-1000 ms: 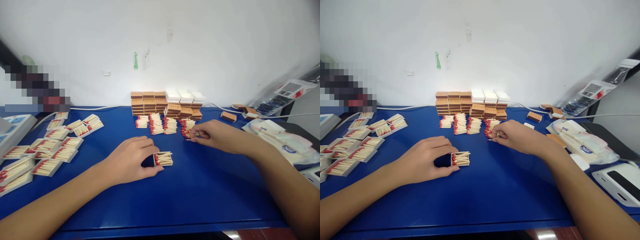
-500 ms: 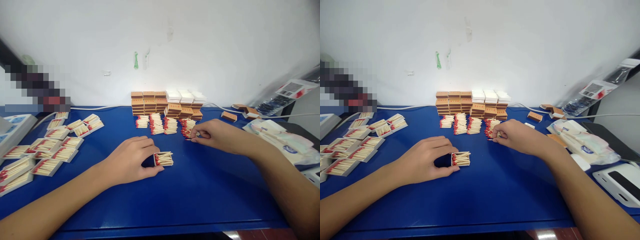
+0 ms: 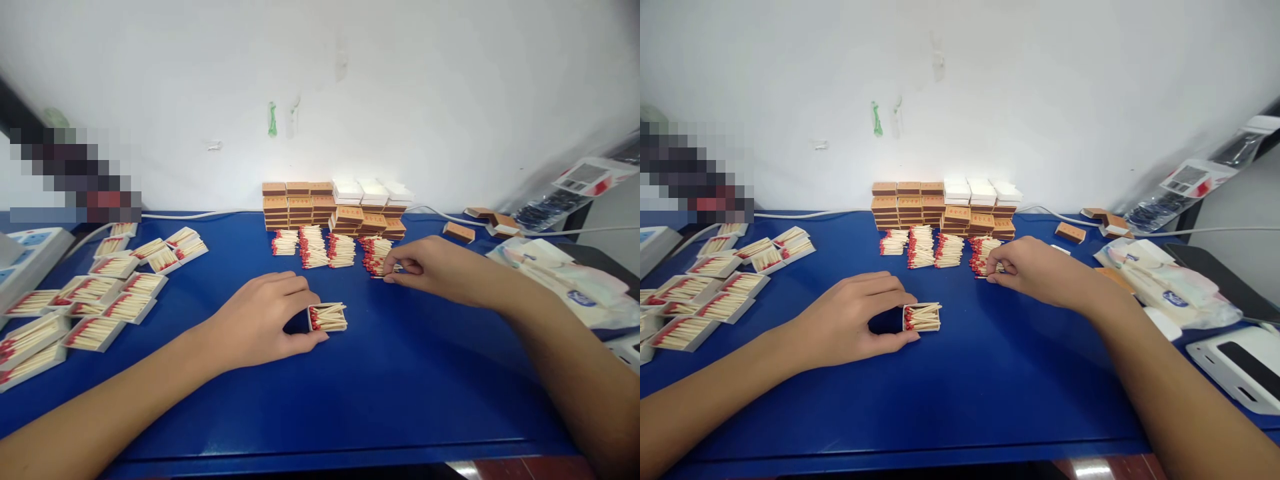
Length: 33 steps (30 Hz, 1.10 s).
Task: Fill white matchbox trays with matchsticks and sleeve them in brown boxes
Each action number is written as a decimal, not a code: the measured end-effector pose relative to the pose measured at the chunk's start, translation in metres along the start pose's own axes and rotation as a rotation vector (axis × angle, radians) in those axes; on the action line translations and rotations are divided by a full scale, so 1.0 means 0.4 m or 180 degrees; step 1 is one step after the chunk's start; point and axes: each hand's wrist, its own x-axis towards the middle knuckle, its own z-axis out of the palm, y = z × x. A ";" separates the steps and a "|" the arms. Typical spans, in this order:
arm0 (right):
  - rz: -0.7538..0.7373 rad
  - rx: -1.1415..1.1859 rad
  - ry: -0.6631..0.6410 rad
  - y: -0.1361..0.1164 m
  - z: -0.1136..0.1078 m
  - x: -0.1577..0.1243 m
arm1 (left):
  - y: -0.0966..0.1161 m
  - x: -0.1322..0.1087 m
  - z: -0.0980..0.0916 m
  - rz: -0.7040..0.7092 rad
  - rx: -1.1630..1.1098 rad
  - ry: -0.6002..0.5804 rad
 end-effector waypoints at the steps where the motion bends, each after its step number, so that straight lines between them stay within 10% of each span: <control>1: -0.0006 -0.0003 -0.0018 -0.001 -0.002 0.000 | 0.000 0.000 0.001 0.0000 0.0000 0.0003; 27: -0.0190 -0.0030 -0.0034 -0.008 0.018 0.000 | -0.003 -0.001 0.003 0.0019 0.0013 0.0022; 33: -0.0389 0.0156 0.0210 -0.103 0.009 -0.018 | 0.000 0.004 0.004 -0.0012 0.0005 0.0010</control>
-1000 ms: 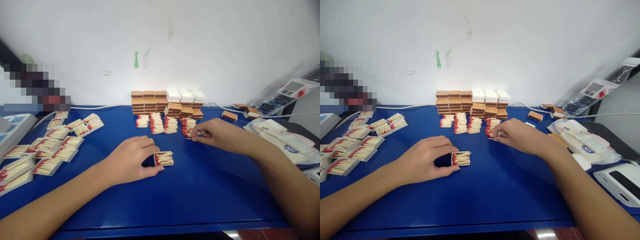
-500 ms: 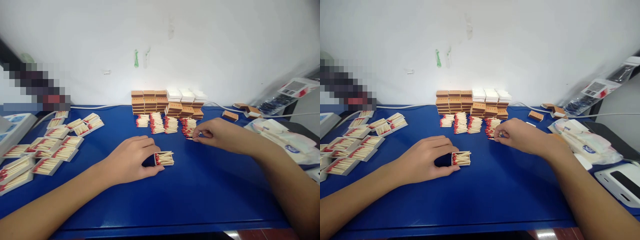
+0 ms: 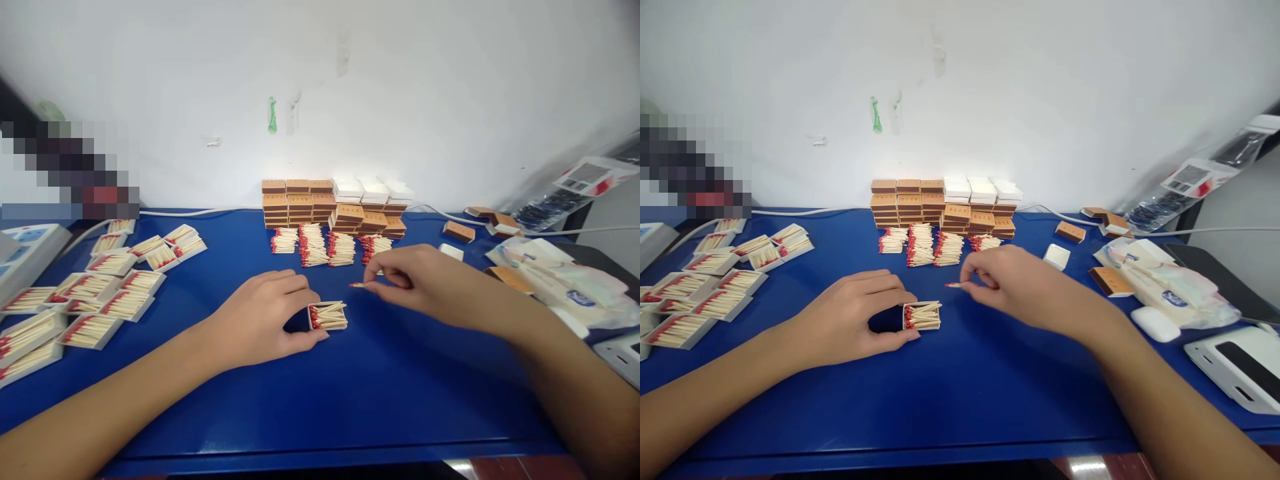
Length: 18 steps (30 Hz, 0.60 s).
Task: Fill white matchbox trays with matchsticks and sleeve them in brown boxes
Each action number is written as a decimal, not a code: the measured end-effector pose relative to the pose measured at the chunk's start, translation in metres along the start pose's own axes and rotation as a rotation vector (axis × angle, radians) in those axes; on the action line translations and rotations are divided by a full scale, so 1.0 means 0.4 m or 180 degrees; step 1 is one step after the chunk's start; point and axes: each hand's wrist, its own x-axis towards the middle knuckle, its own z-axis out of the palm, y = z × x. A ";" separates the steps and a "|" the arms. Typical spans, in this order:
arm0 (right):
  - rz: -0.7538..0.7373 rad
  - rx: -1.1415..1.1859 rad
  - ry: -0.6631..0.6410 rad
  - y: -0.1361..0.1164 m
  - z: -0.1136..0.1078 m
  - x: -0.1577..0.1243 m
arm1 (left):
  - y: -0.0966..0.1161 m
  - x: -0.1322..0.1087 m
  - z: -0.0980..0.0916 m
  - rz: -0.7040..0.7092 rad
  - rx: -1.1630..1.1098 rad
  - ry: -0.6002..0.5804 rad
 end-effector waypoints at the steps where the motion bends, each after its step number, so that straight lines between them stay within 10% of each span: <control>1: -0.0068 0.0017 0.0041 -0.027 0.008 0.001 | 0.001 0.001 0.001 -0.0010 0.0001 -0.0009; 7: -0.0419 -0.0201 -0.0010 -0.138 0.067 0.014 | 0.003 0.004 0.001 -0.0052 0.0009 -0.0036; 18: -0.0174 0.0242 -0.0138 -0.070 0.033 -0.006 | -0.001 -0.001 -0.001 -0.0032 0.0041 -0.0049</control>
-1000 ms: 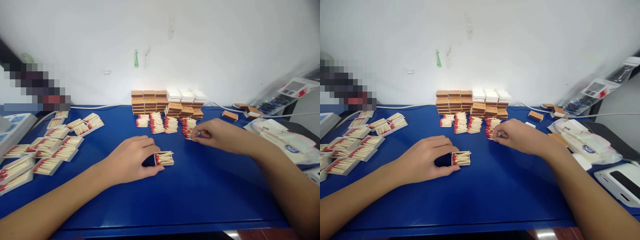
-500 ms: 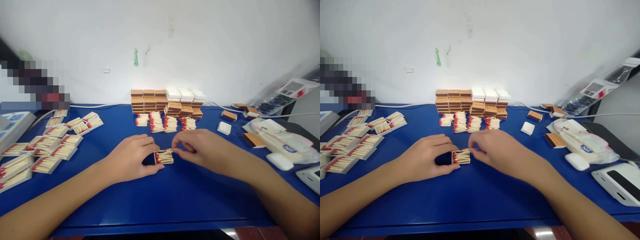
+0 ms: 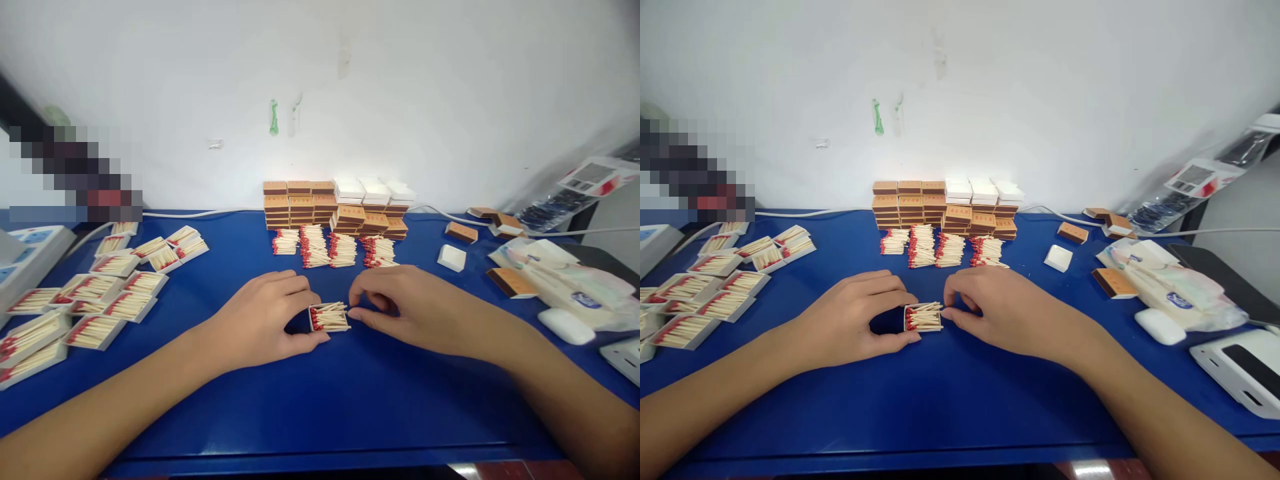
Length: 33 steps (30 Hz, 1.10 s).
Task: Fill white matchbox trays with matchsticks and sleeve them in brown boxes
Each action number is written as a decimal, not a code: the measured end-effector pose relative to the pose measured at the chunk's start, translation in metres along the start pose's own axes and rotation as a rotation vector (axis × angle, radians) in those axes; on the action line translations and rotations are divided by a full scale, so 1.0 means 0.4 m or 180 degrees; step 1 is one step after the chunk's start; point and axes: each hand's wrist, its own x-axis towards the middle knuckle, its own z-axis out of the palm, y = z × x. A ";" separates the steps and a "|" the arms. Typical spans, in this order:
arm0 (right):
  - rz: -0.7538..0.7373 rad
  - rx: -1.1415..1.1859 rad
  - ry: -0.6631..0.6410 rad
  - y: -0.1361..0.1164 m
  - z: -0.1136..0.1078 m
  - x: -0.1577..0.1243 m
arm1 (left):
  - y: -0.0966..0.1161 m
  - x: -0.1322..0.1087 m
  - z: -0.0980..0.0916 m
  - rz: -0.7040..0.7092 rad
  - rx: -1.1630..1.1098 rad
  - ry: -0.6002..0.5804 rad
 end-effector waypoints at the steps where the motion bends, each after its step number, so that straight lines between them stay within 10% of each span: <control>1: -0.0031 0.0053 -0.0041 -0.002 0.004 0.001 | 0.000 -0.001 0.001 0.0007 -0.0002 0.0001; 33: -0.0208 0.0351 -0.0268 -0.033 0.027 0.000 | 0.004 -0.002 -0.007 0.0102 -0.0232 0.0125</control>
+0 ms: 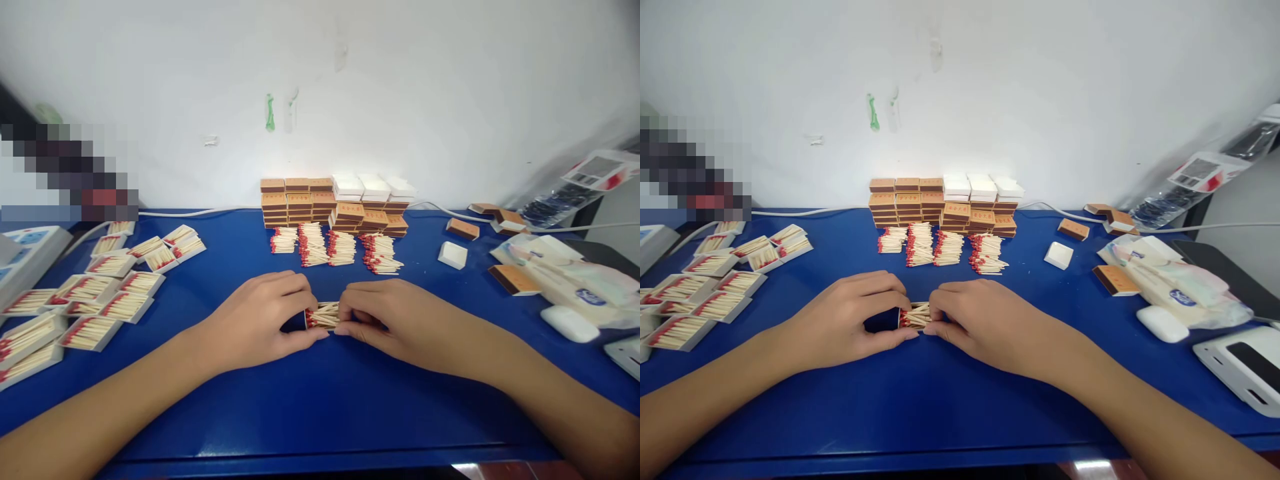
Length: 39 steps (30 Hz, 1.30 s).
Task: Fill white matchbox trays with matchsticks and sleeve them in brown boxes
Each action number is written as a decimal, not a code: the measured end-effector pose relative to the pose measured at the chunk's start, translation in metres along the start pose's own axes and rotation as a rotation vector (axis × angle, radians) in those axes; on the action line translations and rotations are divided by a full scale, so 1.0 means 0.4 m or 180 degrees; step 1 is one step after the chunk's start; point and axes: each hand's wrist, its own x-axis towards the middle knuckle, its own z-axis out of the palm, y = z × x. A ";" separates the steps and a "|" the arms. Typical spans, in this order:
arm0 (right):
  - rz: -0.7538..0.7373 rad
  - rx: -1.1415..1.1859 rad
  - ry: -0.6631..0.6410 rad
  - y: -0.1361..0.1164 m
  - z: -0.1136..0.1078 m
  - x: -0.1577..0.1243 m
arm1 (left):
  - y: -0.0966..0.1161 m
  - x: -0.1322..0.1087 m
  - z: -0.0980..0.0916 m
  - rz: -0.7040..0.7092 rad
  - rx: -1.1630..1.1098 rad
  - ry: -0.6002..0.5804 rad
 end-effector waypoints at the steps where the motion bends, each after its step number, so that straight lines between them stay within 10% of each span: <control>1: -0.0017 0.0017 0.0016 0.001 0.004 0.003 | -0.001 0.000 0.001 0.0000 0.0003 -0.0004; 24: 0.0036 -0.0258 0.0606 -0.003 0.031 0.012 | 0.001 -0.001 -0.004 -0.0058 0.0031 -0.0076; 39: -0.0054 -0.0058 0.0242 -0.011 0.028 0.006 | -0.002 0.000 0.000 -0.0028 0.0046 -0.0036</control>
